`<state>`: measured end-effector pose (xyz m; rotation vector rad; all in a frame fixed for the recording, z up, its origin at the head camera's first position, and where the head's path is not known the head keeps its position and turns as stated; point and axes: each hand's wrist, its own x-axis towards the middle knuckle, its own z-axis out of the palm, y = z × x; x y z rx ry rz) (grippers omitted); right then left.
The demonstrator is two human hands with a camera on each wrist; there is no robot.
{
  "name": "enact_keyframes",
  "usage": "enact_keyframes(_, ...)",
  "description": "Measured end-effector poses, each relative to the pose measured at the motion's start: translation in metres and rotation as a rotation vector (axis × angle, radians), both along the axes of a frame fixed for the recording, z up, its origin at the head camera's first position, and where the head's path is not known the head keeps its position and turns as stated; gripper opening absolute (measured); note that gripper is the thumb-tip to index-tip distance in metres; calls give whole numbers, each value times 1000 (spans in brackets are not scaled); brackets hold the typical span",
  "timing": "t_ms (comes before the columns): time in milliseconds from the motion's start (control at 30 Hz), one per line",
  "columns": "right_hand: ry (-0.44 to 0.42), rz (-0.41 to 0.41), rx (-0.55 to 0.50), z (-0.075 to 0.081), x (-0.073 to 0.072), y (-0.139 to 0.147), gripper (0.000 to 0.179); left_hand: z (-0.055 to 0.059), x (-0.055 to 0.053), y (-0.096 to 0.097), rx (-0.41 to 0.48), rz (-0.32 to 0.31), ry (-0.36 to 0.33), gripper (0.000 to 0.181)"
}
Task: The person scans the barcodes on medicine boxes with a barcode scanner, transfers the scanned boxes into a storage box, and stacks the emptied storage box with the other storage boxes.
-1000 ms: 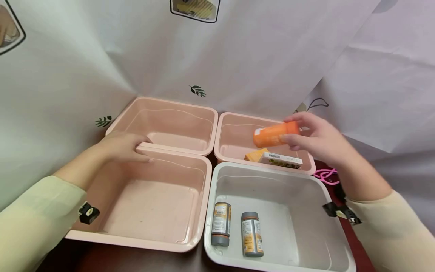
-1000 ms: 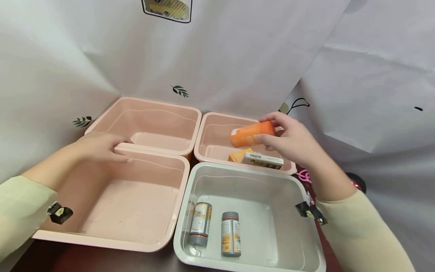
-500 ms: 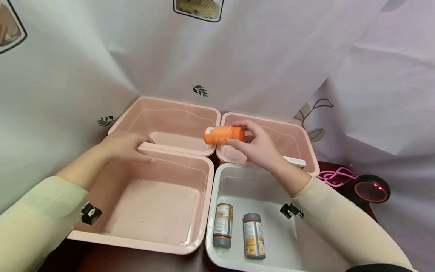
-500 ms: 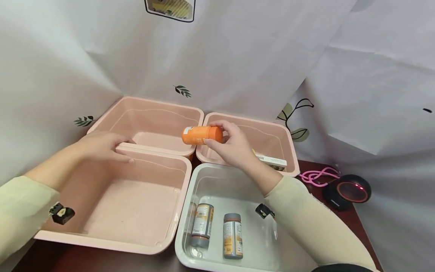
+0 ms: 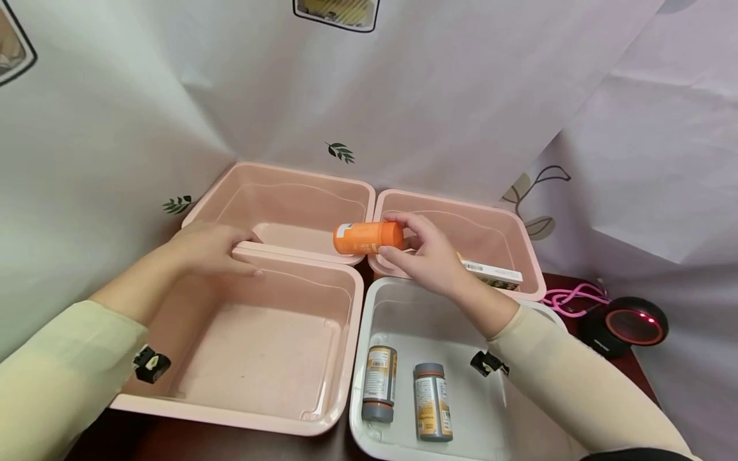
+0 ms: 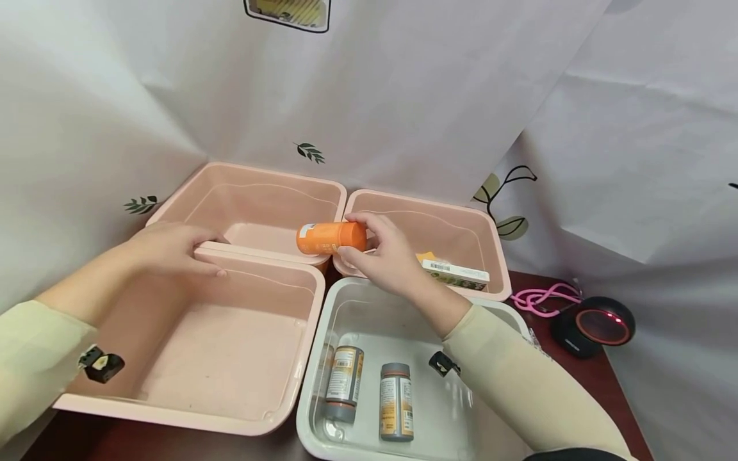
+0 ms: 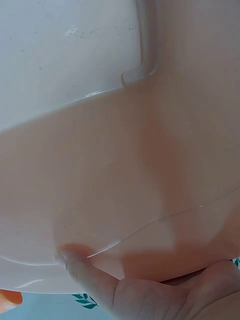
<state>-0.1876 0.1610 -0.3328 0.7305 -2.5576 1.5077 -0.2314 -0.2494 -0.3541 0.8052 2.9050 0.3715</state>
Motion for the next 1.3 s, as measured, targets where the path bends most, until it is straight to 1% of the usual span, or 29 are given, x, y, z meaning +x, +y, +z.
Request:
enact_keyframes(200,46,51,0,1,4,-3,56,-2,-1,-2,-7,4,1,61)
enact_keyframes(300,78,65,35,2,7,-4,54,-3,-2,-3,-7,3,1,61)
enact_keyframes(433,120,48,107,5,10,-3,50,-4,-2,-4,-7,9,-1,61)
enact_keyframes(567,149,22,175,7,10,0,38,-4,-2,-5,-7,8,1,60)
enact_keyframes(700,138,13,232,7,10,3,22,-4,-3,-4,-6,1,7,60)
enact_keyframes(833,125,51,272,7,10,2,12,-4,-3,-4,-5,0,6,59)
enact_keyframes(933,131,85,303,9,10,2,9,-4,-2,-3,-3,-2,3,59)
enact_keyframes(1167,229,158,419,20,16,-3,5,-2,-2,-9,-1,5,2,57)
enact_keyframes(1233,245,176,442,21,19,-1,3,-2,-2,-8,0,2,5,57)
enact_keyframes(1300,249,181,473,18,25,2,6,-3,-3,-7,1,0,4,58)
